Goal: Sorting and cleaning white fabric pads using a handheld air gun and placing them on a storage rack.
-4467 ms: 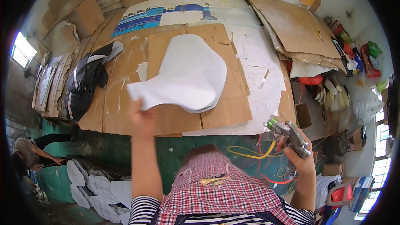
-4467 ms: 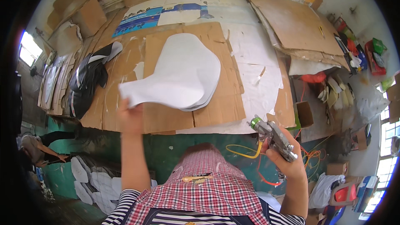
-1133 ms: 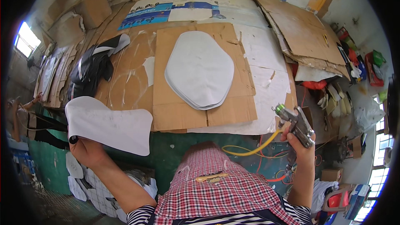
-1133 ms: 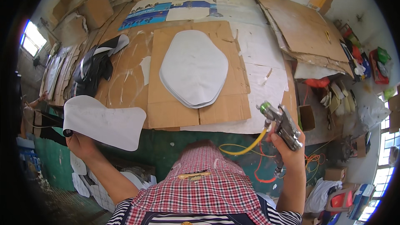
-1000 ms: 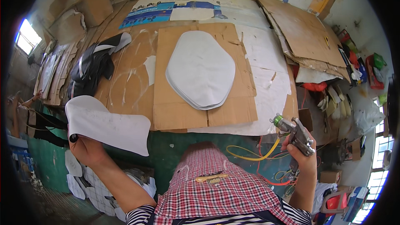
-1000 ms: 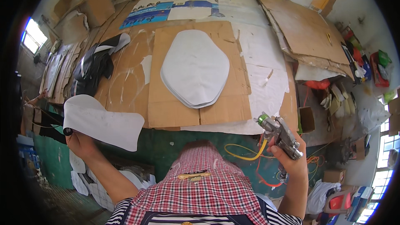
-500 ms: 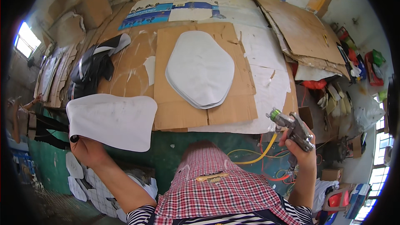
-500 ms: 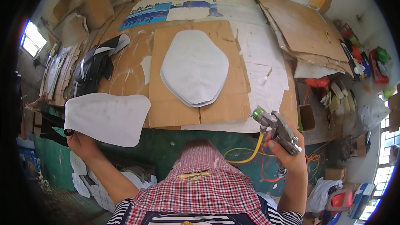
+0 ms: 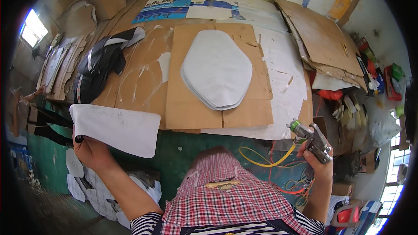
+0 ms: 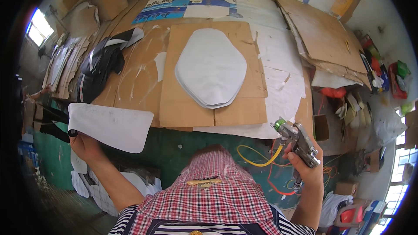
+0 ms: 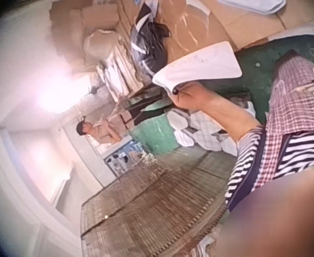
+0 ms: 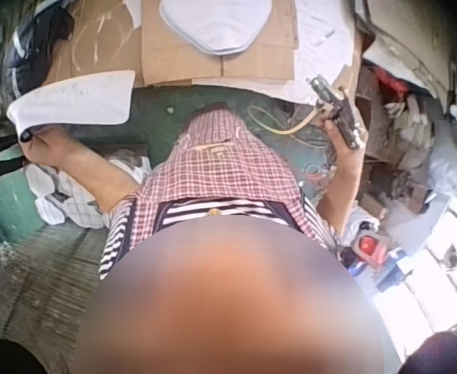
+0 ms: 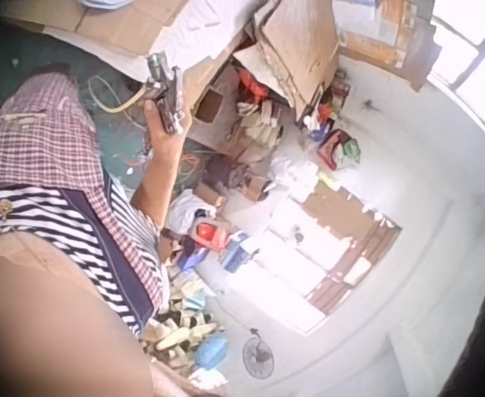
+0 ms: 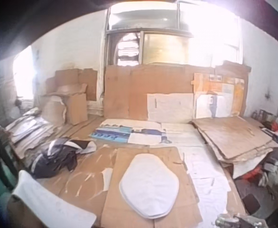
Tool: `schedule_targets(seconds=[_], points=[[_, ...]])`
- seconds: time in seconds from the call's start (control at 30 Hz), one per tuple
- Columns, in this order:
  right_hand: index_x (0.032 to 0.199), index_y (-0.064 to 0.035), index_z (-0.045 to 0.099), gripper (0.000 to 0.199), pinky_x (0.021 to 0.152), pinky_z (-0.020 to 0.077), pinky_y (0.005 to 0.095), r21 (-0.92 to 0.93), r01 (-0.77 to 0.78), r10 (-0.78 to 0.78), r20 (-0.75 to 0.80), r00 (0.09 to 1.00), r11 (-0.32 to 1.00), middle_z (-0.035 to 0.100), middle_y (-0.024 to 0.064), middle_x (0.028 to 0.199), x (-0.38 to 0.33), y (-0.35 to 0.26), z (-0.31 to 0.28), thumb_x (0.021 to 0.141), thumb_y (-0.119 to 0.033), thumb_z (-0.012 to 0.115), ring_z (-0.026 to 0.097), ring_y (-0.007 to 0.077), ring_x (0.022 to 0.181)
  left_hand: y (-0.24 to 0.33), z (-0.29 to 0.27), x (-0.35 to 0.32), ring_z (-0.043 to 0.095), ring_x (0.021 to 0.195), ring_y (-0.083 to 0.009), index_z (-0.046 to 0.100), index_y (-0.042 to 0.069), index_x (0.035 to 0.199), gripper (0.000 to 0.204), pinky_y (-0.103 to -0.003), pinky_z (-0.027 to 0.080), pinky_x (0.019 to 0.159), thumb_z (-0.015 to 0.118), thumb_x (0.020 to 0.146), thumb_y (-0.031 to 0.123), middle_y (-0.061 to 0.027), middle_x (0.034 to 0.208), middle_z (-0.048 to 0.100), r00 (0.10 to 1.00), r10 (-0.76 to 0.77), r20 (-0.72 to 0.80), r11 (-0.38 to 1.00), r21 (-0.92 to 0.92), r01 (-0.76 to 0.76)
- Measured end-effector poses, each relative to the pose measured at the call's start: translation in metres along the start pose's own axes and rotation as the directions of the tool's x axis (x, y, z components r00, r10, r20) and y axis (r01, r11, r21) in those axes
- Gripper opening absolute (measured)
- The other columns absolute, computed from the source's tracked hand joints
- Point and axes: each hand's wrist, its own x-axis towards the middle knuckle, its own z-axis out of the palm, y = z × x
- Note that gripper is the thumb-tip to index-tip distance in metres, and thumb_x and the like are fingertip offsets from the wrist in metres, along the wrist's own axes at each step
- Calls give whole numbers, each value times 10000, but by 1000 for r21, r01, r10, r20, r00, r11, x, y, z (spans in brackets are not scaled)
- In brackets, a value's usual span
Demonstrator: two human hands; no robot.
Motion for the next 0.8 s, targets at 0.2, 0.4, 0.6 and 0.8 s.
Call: schedule_targets(seconds=[0.2, 0.4, 0.6, 0.8], points=[[1196, 44, 496, 472, 651, 505, 280, -60, 100, -100, 1, 995, 993, 611, 77, 849, 20, 21, 11, 781, -90, 677, 598, 142, 701, 24, 12, -60, 513, 1193, -314, 478, -76, 1242, 381, -449, 365, 1051, 457, 923, 132, -208, 1253, 545, 933, 251, -257, 956, 216, -197], [1088, 22, 543, 459, 671, 505, 317, -130, 102, -62, 280, 958, 986, 604, 101, 874, 15, 53, -36, 781, -271, 716, 611, 178, 748, 2, 45, -114, 571, 1097, -299, 535, -55, 1156, 346, -454, 454, 962, 521, 835, 73, -175, 1168, 592, 722, 464, -514, 885, 233, -403], [1096, 31, 536, 299, 800, 474, 344, -62, 31, -1, 432, 902, 998, 588, 108, 942, -20, 26, 38, 875, -156, 610, 579, 204, 850, 3, 71, -166, 603, 1024, -304, 529, -25, 1143, 302, -444, 476, 931, 495, 857, 68, -144, 1130, 607, 680, 462, -569, 872, 153, -465], [1102, 23, 526, 304, 807, 473, 358, -119, 57, 24, 589, 808, 991, 593, 109, 940, -36, 16, 103, 839, -99, 620, 583, 204, 843, 39, 15, -235, 606, 1001, -313, 517, -22, 1097, 244, -470, 486, 924, 482, 863, 35, -145, 1071, 612, 375, 567, -733, 785, 344, -515]])
